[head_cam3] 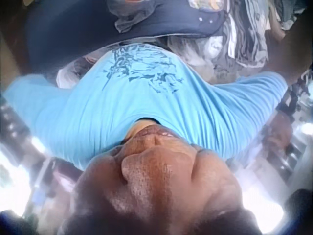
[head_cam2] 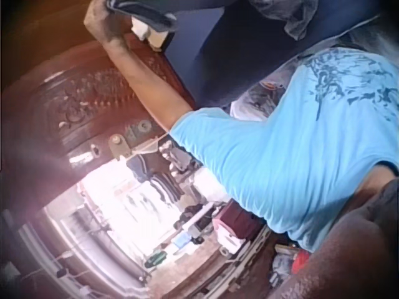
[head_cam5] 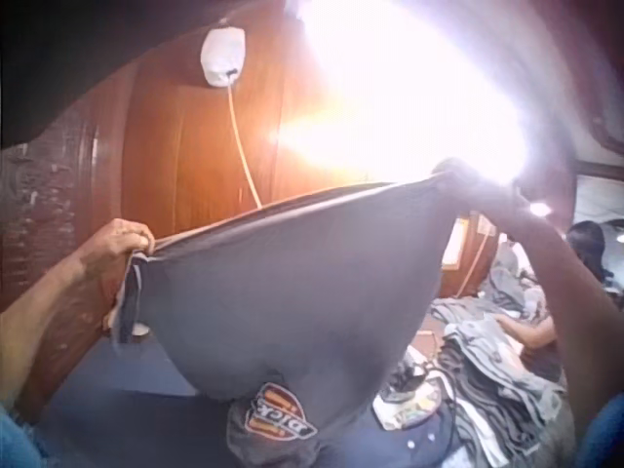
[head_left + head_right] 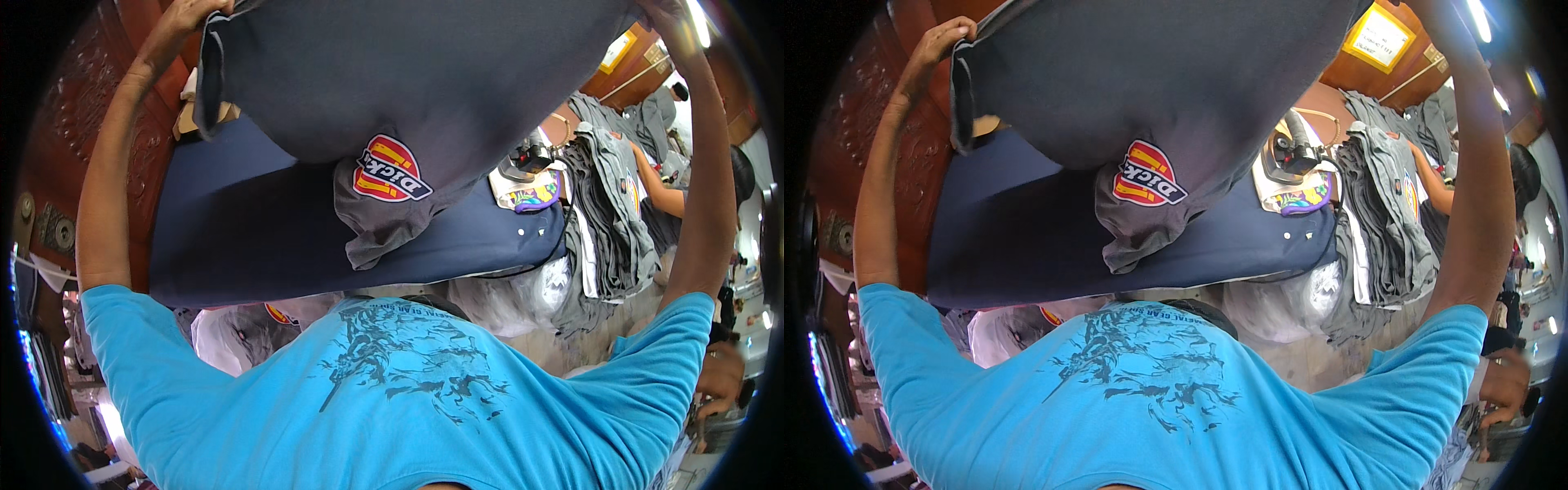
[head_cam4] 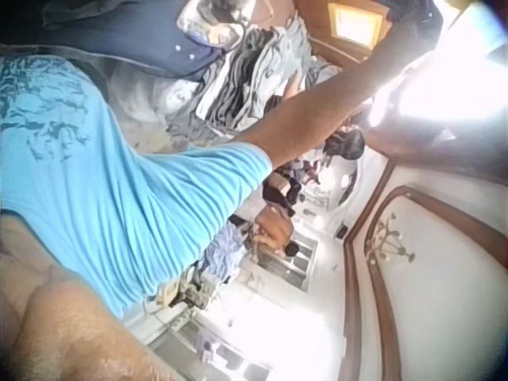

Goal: The person irons a grey tank top on a padded table using a steam iron and then places it on a stack of finished garments.

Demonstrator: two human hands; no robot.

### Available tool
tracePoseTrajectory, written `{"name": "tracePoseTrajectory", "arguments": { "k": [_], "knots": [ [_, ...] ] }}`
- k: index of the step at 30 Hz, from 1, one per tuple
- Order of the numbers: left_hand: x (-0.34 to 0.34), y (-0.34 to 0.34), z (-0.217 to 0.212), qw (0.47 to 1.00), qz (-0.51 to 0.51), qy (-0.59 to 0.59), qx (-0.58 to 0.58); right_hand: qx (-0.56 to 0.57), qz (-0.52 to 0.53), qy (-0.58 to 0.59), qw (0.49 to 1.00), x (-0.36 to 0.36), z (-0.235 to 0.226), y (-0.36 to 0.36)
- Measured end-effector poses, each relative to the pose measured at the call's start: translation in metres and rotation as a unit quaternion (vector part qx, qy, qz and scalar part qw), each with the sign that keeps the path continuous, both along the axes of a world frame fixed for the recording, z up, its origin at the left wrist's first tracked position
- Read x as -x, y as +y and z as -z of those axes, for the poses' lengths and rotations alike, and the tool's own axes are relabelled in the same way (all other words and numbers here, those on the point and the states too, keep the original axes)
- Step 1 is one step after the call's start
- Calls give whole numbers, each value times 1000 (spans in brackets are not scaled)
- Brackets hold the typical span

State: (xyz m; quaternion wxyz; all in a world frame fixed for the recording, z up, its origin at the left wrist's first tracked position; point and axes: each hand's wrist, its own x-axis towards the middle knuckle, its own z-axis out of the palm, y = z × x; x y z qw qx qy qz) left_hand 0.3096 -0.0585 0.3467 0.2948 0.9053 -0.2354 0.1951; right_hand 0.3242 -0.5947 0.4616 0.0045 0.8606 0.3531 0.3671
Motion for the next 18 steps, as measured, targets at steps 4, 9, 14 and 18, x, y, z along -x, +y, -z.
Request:
{"name": "tracePoseTrajectory", "arguments": {
  "k": [4, 9, 14, 18],
  "knots": [
    [37, -33, 22, 968, -135, -149, -147, -118, -56, 276, 952, 38, -12, 22],
    [45, -9, 85, 915, -7, -291, -280, 61, 46, 135, 988, -2, -20, -42],
    [65, -15, 120, 906, -58, -288, -303, -36, 11, 158, 987, 3, -27, -58],
    [85, 20, 109, 967, -98, -157, -175, -92, 54, 163, 981, 35, -35, -79]
  ]
}}
